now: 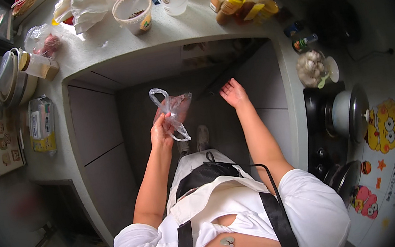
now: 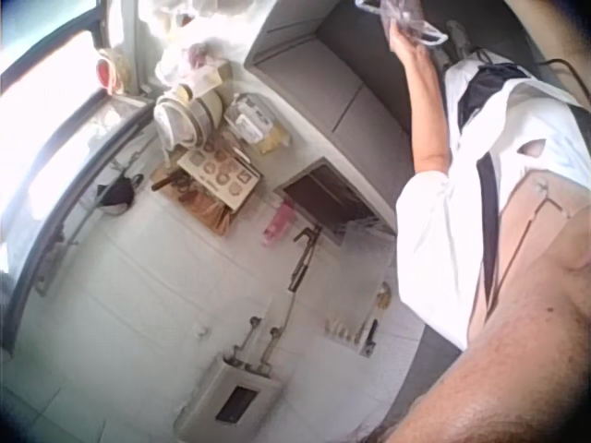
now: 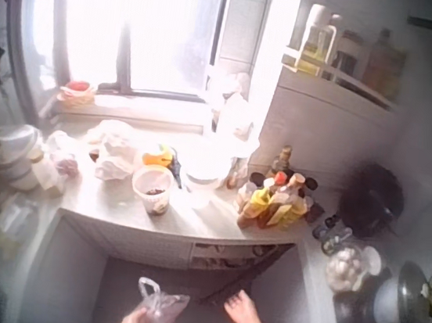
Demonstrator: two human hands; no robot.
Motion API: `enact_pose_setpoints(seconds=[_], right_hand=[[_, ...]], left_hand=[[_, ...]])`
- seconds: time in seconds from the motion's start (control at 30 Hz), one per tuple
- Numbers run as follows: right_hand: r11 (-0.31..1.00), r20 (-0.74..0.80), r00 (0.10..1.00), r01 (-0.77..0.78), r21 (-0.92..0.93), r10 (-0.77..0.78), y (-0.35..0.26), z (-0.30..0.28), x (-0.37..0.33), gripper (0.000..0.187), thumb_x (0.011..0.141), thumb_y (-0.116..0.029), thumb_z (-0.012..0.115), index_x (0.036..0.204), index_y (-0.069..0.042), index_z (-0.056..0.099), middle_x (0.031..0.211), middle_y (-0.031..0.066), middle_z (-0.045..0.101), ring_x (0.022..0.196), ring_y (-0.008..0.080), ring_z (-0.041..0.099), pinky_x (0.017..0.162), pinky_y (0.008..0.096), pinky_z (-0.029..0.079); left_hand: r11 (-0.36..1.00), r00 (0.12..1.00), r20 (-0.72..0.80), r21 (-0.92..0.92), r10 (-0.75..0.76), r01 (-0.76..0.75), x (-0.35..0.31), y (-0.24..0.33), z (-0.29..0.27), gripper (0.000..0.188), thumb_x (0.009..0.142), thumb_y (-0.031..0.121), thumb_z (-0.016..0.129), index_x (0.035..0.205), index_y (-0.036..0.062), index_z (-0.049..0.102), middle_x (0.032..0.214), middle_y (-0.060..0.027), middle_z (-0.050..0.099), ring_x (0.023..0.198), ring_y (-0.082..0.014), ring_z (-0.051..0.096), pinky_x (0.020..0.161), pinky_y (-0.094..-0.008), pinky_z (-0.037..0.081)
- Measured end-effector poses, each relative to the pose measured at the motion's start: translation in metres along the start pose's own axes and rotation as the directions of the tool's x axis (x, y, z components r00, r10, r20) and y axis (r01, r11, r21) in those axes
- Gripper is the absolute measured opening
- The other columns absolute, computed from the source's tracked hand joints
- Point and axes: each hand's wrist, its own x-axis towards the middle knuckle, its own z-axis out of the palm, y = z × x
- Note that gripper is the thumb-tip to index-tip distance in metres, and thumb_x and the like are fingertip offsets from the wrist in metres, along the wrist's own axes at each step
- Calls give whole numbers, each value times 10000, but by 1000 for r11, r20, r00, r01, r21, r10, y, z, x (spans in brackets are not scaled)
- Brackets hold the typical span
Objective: The person wipes a countertop with a blue cloth, moves a bowl of red meat, and cleans the window sill and window frame with the cloth.
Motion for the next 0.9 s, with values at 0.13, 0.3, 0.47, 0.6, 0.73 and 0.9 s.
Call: enact_pose_setpoints(seconds=[0.13,0.3,0.47,0.6,0.73,0.9], right_hand=[[983,-73,997,9,-182,-23,-24,-37,-28,254,791,-267,663,941,-96,552,911,51,570,906,203,534,836,361,413],[859,-184,924,219,-463,-335,-28,-90,-35,236,755,-237,701,900,-95,580,747,-11,564,627,103,517,490,249,381],[604,-235,761,244,-759,-604,-46,-135,-41,379,763,-168,675,1093,-44,537,874,59,589,784,163,551,680,283,429],[285,-92,638,207,-936,-765,-48,-151,-61,482,746,-171,677,1157,-11,483,1104,180,561,1038,281,538,894,353,424],[108,-39,631,72,-992,-775,-55,-113,-105,567,756,-186,642,1247,-24,407,1245,218,442,1148,346,440,948,402,383],[-81,156,661,143,-986,-734,-46,-130,-114,599,765,-199,627,1294,-74,375,1327,216,349,1198,360,379,989,409,336]], left_hand=[[997,997,-41,-47,-64,62,13,-14,-23,154,855,165,525,945,56,587,785,-47,592,734,-182,572,729,-343,493],[987,990,-37,-93,-136,132,16,-22,-19,154,863,108,478,947,33,585,731,-59,530,696,-210,558,687,-386,521],[968,976,-76,-165,-204,189,18,-40,-11,193,870,109,435,1009,29,543,916,-122,610,795,-263,618,662,-420,535],[962,968,-36,-124,-248,242,45,-69,-21,199,881,149,437,1027,53,532,886,-83,607,764,-238,610,649,-420,524],[979,968,-151,-57,-202,196,31,-73,2,112,869,164,468,886,78,539,746,-30,551,693,-203,568,636,-389,507],[983,985,32,78,-169,166,43,-93,-3,122,856,163,496,761,91,520,649,-10,503,566,-169,502,517,-327,445]])
